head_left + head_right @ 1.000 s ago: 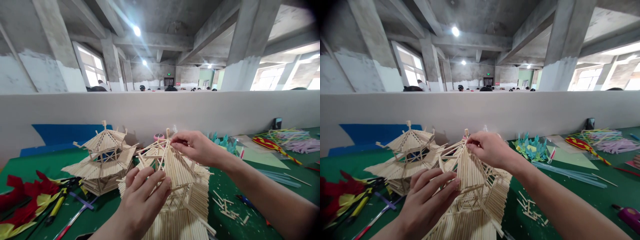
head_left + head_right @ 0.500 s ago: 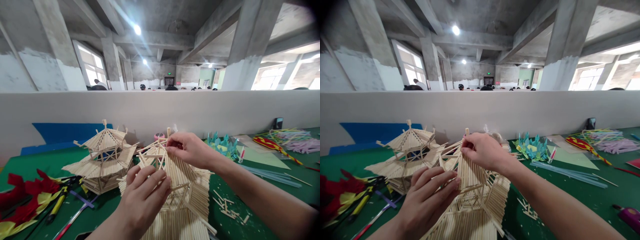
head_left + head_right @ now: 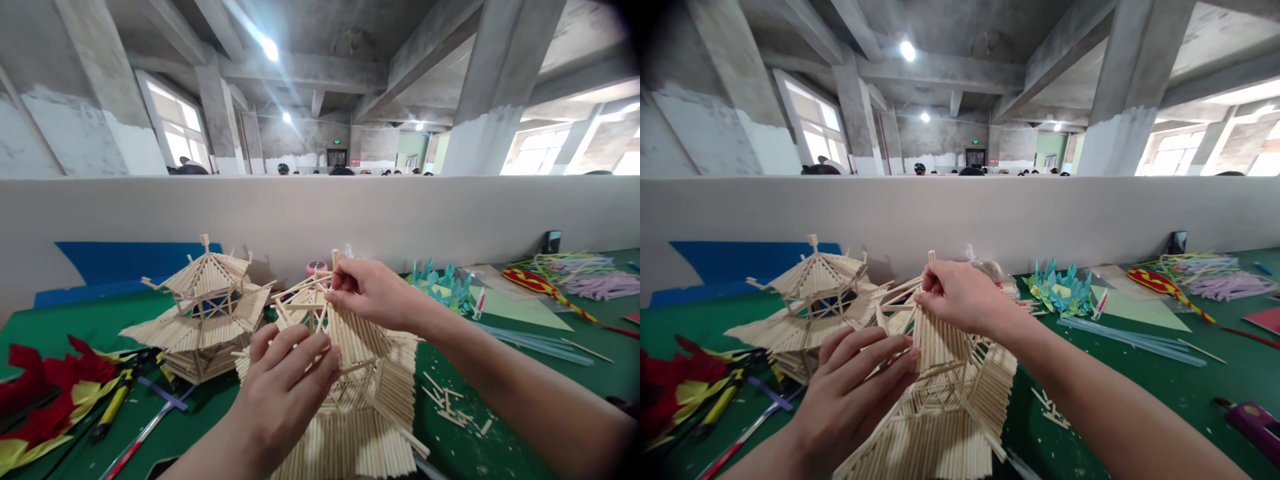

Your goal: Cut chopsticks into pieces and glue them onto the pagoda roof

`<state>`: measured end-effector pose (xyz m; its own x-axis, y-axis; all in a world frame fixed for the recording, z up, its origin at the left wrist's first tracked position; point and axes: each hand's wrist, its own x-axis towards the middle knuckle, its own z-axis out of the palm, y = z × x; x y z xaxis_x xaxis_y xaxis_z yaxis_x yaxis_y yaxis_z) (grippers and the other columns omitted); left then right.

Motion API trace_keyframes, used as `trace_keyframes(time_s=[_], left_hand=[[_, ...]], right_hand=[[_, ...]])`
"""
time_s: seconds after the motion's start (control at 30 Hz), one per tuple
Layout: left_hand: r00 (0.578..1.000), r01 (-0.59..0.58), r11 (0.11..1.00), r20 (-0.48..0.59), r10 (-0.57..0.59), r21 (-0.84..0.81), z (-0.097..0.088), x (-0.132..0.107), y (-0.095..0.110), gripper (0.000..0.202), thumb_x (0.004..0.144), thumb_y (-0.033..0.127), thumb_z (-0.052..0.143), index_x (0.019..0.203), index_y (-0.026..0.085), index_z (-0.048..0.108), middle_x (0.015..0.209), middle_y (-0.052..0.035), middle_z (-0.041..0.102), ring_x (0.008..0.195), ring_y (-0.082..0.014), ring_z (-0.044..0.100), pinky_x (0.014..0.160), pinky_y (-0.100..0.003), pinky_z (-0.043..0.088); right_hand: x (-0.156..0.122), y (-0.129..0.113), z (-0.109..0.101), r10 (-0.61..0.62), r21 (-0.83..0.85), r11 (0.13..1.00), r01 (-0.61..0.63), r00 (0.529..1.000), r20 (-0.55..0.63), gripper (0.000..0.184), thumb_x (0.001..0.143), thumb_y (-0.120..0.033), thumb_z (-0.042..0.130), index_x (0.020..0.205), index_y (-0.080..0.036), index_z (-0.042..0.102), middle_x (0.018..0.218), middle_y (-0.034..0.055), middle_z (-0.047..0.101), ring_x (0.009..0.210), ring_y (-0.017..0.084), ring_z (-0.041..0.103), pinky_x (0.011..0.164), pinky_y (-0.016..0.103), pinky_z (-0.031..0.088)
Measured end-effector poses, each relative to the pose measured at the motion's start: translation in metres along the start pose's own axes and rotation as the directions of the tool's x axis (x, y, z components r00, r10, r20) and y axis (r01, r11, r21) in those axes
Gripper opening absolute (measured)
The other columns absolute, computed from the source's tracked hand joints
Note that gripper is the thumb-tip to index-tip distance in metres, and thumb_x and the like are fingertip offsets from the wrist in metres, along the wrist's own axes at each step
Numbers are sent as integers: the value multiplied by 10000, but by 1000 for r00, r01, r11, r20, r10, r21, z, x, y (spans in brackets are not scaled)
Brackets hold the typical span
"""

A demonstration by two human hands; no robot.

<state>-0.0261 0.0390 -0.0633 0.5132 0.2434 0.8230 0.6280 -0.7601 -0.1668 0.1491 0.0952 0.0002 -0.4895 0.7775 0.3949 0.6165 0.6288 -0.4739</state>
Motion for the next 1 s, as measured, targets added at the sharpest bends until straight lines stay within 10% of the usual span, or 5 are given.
trace_keyframes(time_s=[1.0], left_hand=[[999,4,1000,-35,-5,-24,3,4,0,117,772,119,574,857,180,627,839,-18,674,831,-195,517,794,-368,329]], right_hand=[[-1,4,1,30,20,999,-30,1000,-8,120,748,-310,512,712,-199,487,658,-15,538,567,98,456,497,233,310]])
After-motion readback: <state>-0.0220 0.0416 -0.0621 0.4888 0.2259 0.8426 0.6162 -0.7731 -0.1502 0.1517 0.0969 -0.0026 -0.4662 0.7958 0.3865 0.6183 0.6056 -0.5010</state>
